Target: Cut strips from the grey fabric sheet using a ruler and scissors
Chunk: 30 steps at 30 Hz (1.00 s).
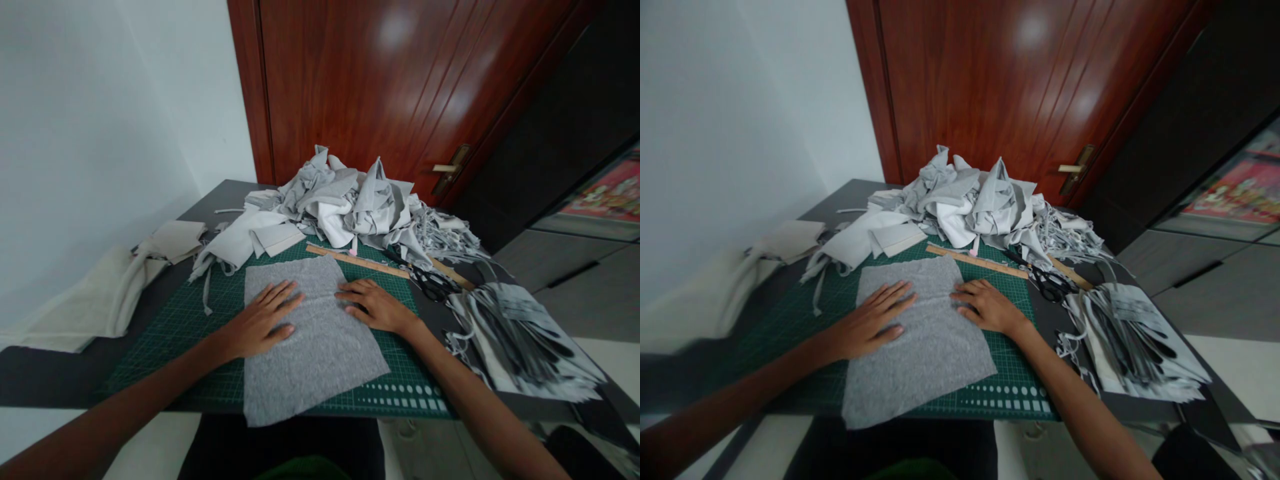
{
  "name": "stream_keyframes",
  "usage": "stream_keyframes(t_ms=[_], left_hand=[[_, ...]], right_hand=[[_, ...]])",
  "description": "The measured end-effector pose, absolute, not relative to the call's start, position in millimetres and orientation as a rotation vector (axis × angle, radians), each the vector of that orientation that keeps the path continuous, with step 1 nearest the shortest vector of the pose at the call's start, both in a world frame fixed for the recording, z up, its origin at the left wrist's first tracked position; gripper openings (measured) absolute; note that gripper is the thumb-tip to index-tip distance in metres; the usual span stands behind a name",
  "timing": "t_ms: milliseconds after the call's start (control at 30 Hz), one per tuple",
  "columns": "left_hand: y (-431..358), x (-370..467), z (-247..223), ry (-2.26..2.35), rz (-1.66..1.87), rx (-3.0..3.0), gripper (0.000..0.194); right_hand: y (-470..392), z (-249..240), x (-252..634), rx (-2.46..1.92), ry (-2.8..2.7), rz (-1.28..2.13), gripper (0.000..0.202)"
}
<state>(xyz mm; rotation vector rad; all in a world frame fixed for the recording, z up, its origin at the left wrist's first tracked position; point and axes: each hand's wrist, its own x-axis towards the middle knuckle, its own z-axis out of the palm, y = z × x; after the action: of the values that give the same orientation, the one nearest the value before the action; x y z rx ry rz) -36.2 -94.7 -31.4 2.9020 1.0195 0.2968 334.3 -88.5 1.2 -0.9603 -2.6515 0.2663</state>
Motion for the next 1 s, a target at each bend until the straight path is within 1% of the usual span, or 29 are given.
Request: stream_keyframes(t_ms=[133, 233, 367, 500, 667, 800, 1000], left_hand=[[-76, -44, -21, 0.801, 0.247, 2.894, 0.065], [-71, -45, -12, 0.683, 0.199, 2.880, 0.067], [-81, -41, -5, 0.539, 0.163, 2.869, 0.065], [-97, -33, -4, 0.535, 0.180, 2.857, 0.066], [-109, -21, -8, 0.511, 0.211, 2.878, 0.065], [-108, -15, -14, 0.574, 0.232, 2.928, 0.061], [-79, -13, -27, 0.981, 0.353, 2.930, 0.057]], right_hand=[[-96, 16, 334, -1.003, -2.657, 0.257, 0.038], [-98, 20, 335, -0.949, -2.686, 0.324, 0.036], [-95, 11, 336, -0.830, -2.648, 0.343, 0.047], [-84, -3, 340, -0.852, -2.496, 0.307, 0.037], [-74, -13, 350, -0.925, -2.456, 0.309, 0.040], [-68, -21, 355, -0.994, -2.458, 0.302, 0.042], [-59, -32, 360, -1.089, -2.418, 0.319, 0.048]])
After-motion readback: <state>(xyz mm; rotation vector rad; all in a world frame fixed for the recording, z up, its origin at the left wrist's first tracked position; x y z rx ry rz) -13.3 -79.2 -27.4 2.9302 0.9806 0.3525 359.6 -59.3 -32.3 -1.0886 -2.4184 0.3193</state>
